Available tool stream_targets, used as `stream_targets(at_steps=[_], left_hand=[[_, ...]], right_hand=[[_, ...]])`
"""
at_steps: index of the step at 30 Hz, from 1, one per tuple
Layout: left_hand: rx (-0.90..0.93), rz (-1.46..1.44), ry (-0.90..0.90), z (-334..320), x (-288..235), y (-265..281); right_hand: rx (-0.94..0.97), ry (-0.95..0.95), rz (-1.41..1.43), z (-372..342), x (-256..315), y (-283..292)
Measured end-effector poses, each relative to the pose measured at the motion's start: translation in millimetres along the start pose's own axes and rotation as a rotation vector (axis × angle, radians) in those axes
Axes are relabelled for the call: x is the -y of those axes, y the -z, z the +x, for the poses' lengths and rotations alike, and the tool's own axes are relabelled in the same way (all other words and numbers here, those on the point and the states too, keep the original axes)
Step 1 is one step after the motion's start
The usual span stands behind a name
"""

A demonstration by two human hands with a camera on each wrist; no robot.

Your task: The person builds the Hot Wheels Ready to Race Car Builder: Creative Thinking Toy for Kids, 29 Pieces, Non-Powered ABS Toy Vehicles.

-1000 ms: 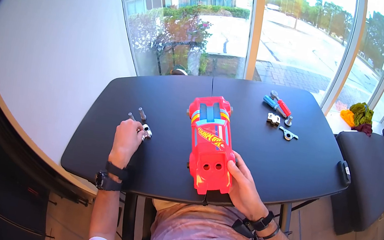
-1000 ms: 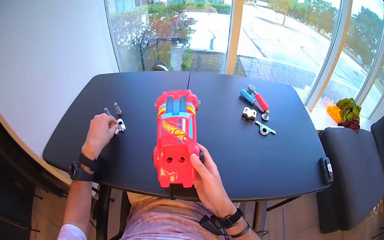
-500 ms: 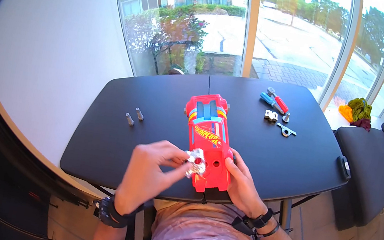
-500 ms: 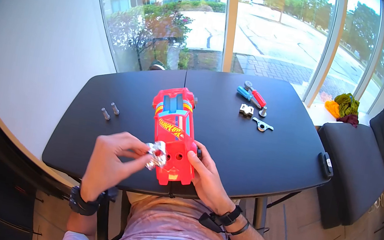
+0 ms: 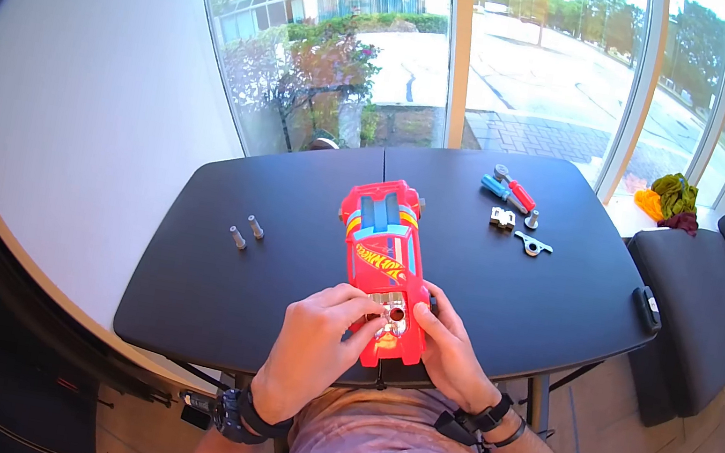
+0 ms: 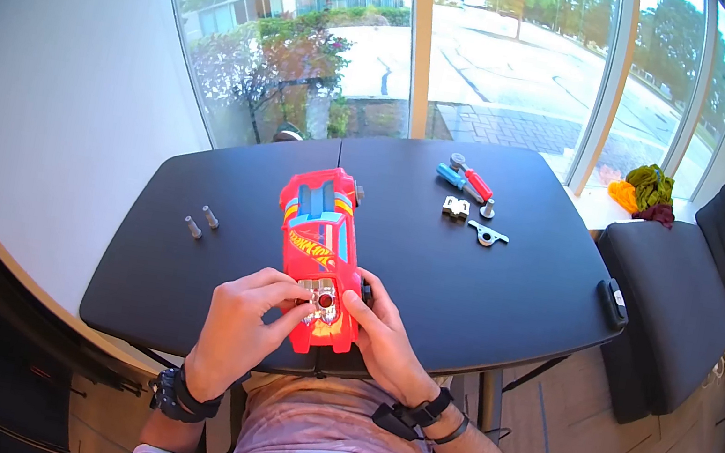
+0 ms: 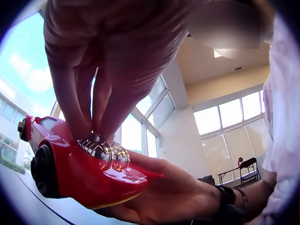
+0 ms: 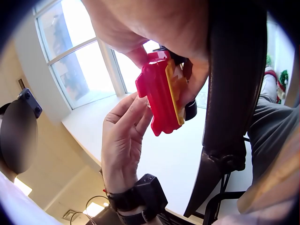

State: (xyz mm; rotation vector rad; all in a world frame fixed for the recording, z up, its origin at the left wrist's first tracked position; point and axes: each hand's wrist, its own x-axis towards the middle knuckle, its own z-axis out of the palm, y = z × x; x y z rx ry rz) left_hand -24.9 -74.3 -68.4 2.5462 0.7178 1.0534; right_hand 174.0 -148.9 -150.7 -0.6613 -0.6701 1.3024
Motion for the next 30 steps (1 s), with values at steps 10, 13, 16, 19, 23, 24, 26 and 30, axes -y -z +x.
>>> stream_targets(at_steps=[10, 13, 16, 19, 23, 24, 26, 30], left_hand=[[-0.234, 0.072, 0.078, 30.1, 42.2, 53.6], [-0.164, 0.357, 0.098, 50.1, 97.9, 74.4], [0.049, 0.571, -0.005, 64.6, 151.5, 80.6], [0.290, 0.785, -0.064, 71.6, 202.4, 62.4], [0.531, 1.035, 0.010, 82.3, 236.1, 40.6], [0.568, 1.080, 0.042, 85.5, 241.9, 36.9], [0.647, 1.170, 0.105, 92.7, 249.9, 30.5], [0.547, 1.169, 0.076, 96.8, 266.8, 26.3]], right_hand=[[0.007, -0.019, 0.023, 1.0, 2.4, -0.6], [0.007, -0.021, 0.010, 0.8, 2.7, 0.5], [0.013, -0.026, 0.007, 1.8, 2.0, 2.1], [0.012, -0.024, 0.028, 2.6, 2.5, 3.0], [0.001, -0.033, 0.045, 4.7, 2.0, 3.7], [0.000, -0.033, 0.044, 5.1, 1.6, 4.3], [-0.002, -0.035, 0.043, 6.0, 1.1, 6.0], [0.001, -0.037, 0.002, 5.3, 1.9, 5.8]])
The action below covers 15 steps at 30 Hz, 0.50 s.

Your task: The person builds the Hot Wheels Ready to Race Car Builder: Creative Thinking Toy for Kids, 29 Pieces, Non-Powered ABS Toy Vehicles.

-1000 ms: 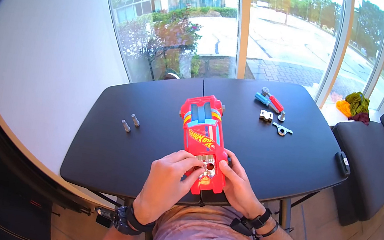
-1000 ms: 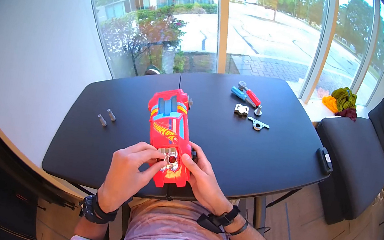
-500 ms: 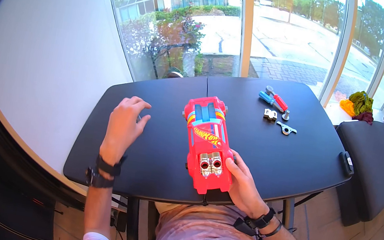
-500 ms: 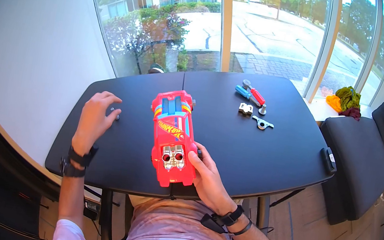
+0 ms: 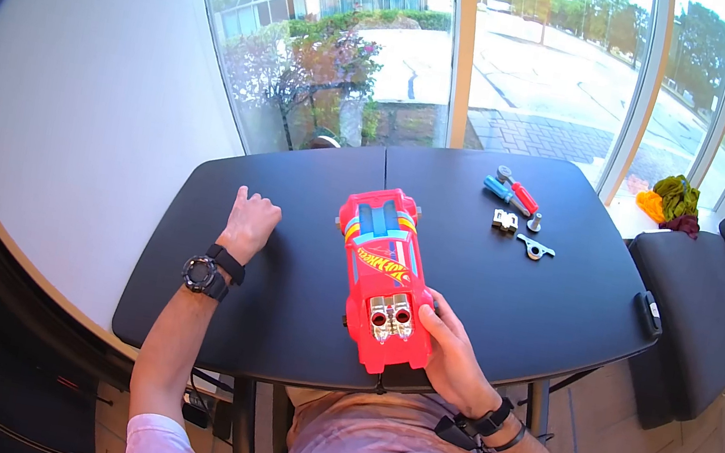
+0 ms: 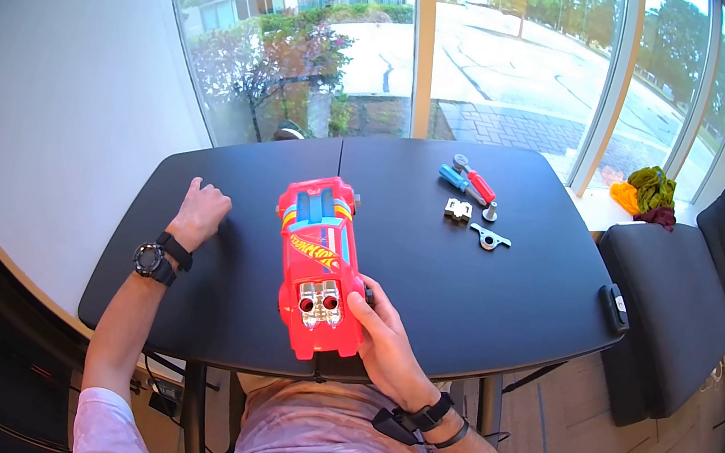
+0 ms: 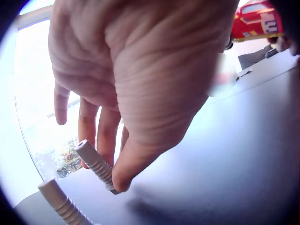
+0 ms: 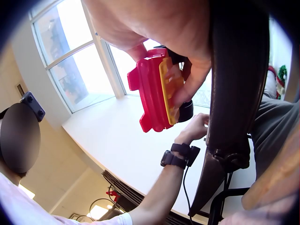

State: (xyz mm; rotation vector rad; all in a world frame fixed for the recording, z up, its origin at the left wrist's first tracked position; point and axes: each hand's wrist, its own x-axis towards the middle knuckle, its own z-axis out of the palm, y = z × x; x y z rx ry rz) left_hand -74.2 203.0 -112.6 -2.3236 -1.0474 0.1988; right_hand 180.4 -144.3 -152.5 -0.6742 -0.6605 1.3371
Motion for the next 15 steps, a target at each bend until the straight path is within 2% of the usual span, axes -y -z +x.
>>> stream_targets(at_steps=[2, 5, 8, 11, 15], left_hand=[[-0.131, -0.042, -0.013, -6.6, 3.0, 16.9], [-0.477, -0.399, -0.059, -24.9, -9.4, 58.3], [-0.656, -0.699, -0.145, -57.8, -28.4, 117.4], [-0.702, -1.004, -0.090, -101.6, -55.2, 168.2], [-0.756, -1.344, -0.131, -142.3, -86.1, 186.5]], right_hand=[[0.003, 0.008, 0.000, 0.1, 0.7, -1.6], [-0.005, -0.005, 0.034, 0.5, 2.8, -2.8], [-0.002, 0.002, 0.033, 0.6, 1.6, -2.3], [0.012, 0.009, 0.026, 2.0, -0.1, 0.1], [0.010, 0.007, 0.021, -0.4, 3.7, -5.2]])
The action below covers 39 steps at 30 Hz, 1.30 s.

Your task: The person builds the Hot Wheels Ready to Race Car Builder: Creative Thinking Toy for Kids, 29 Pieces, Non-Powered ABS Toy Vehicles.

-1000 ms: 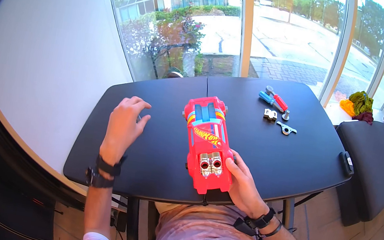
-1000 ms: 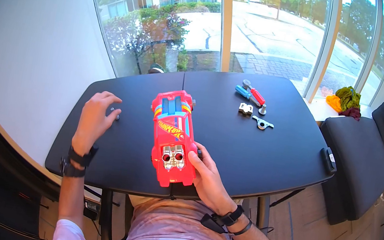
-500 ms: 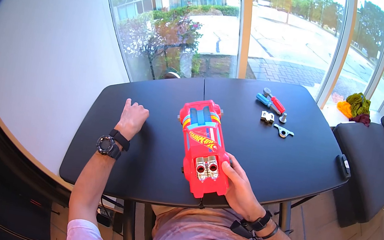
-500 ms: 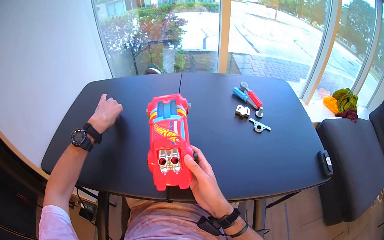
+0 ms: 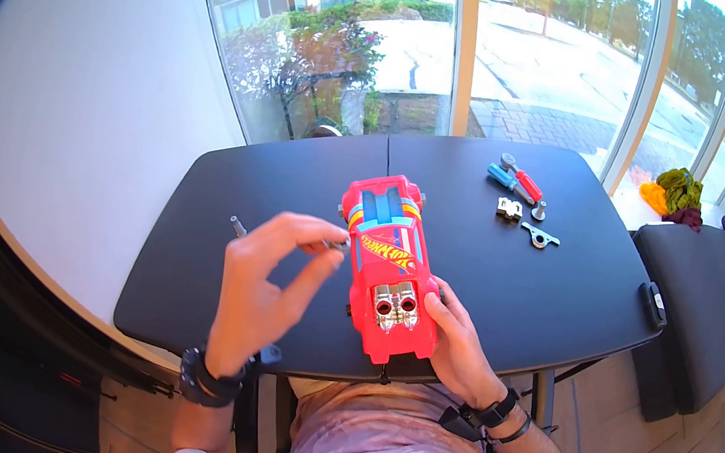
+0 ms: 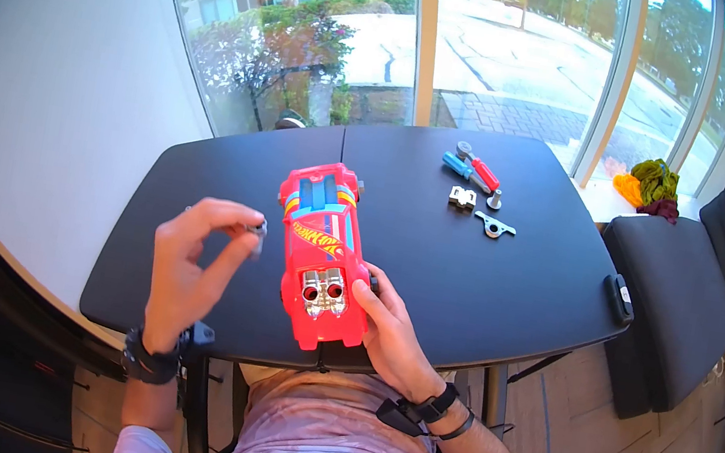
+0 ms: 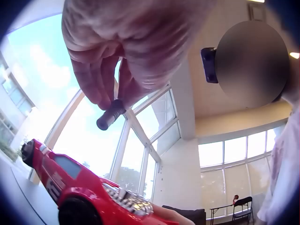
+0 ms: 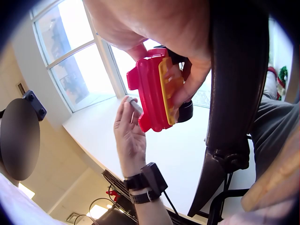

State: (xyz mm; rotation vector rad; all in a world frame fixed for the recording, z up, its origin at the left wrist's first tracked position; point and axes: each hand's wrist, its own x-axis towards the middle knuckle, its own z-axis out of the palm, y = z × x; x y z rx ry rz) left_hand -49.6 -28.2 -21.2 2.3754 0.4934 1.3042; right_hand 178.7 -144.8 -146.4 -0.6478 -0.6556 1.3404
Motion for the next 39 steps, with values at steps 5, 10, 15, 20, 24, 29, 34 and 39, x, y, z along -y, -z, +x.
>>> stream_targets(at_steps=[5, 10, 15, 20, 24, 29, 34, 39], left_hand=[[-0.059, -0.169, 0.027, -27.6, -13.5, -27.0], [0.032, -0.215, 0.114, -43.8, -5.0, -41.1], [0.037, -0.080, -0.008, -48.6, 0.4, -50.6], [0.006, 0.044, -0.030, -50.7, 2.4, -57.5], [-0.028, 0.013, -0.032, -49.5, 4.2, -62.5], [0.010, -0.054, 0.013, -49.0, -4.2, -56.4], [-0.001, 0.004, -0.038, -48.3, 10.8, -64.4], [0.075, -0.031, -0.033, -48.4, 15.2, -62.1]], right_hand=[[-0.017, 0.022, 0.003, -1.7, -2.8, -2.9], [-0.029, 0.026, 0.010, -2.9, -4.1, -2.7], [-0.027, 0.031, 0.009, -2.2, -3.0, -2.7], [-0.019, 0.025, -0.008, -0.3, -3.3, 1.4], [-0.015, 0.028, -0.004, -0.1, -2.1, 0.5], [-0.022, 0.022, 0.025, -1.7, -1.5, -3.3], [-0.010, 0.026, 0.020, -1.3, -2.7, 0.2], [-0.006, 0.024, 0.007, -1.1, -0.6, -0.4]])
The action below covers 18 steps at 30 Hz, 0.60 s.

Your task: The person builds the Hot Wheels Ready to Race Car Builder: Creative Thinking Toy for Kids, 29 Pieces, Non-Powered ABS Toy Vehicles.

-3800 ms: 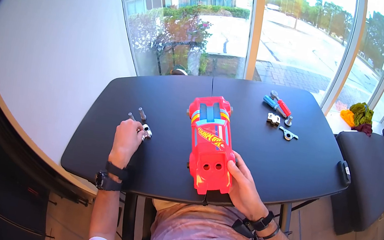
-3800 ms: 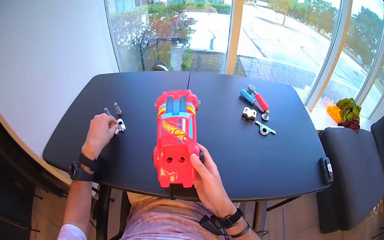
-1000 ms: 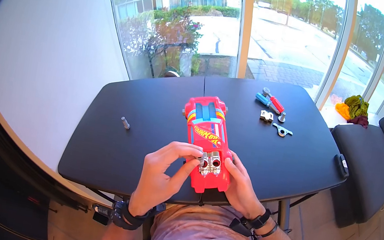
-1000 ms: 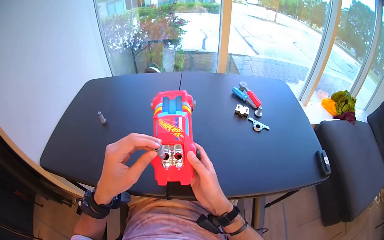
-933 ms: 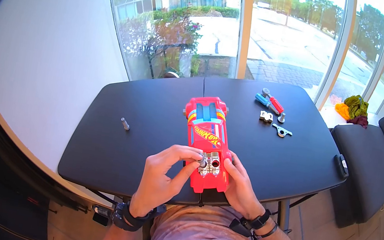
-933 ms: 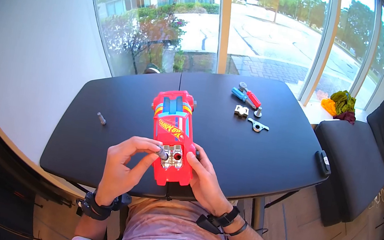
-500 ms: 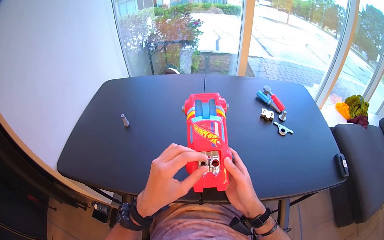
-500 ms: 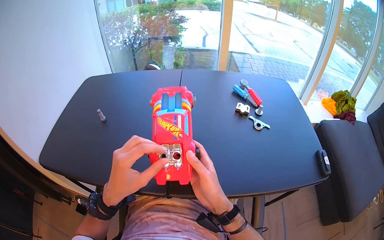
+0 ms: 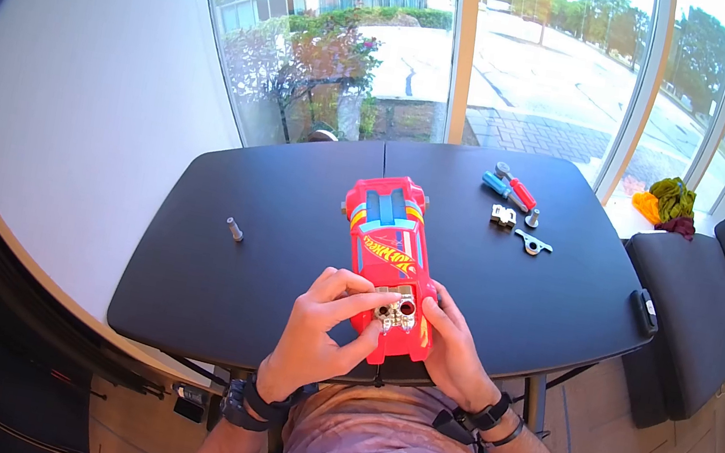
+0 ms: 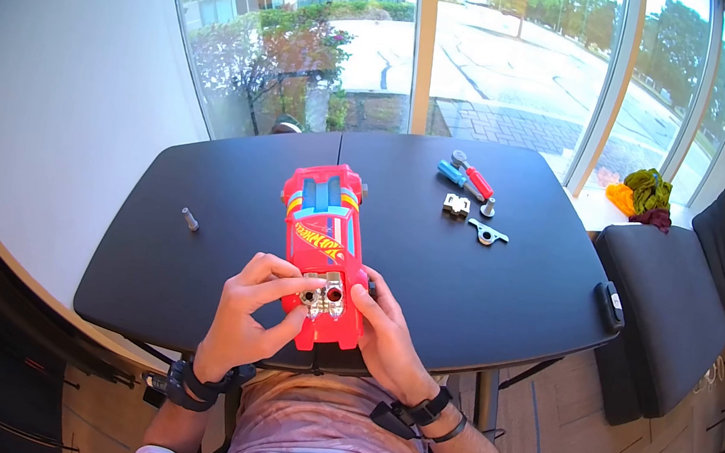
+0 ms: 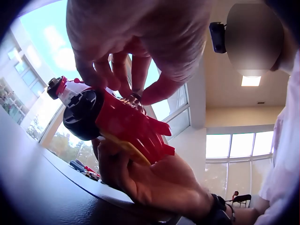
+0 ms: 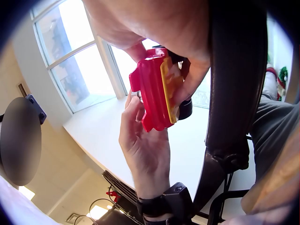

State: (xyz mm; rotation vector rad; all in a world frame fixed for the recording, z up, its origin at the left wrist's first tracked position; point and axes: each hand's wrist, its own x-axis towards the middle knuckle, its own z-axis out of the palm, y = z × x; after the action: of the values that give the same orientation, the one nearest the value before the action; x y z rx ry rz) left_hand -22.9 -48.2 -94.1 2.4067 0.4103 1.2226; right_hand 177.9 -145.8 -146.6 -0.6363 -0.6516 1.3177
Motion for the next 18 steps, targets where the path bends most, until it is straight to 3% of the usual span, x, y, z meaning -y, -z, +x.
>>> stream_targets(at_steps=[9, 12, 14, 18], left_hand=[[-0.052, 0.012, 0.002, 3.7, -6.3, -5.5], [-0.086, -0.152, 0.152, 4.8, -18.6, -1.9], [-0.074, -0.220, 0.156, 2.5, -16.8, -3.9], [-0.031, -0.156, 0.016, -0.4, -5.8, -3.5]], right_hand=[[0.007, 0.001, -0.021, 1.7, 0.7, 2.6], [0.006, -0.005, -0.016, 1.7, -0.3, 3.8], [0.008, -0.003, -0.013, 2.0, -1.4, 4.3], [0.002, 0.010, -0.014, 0.5, -1.4, 0.3]])
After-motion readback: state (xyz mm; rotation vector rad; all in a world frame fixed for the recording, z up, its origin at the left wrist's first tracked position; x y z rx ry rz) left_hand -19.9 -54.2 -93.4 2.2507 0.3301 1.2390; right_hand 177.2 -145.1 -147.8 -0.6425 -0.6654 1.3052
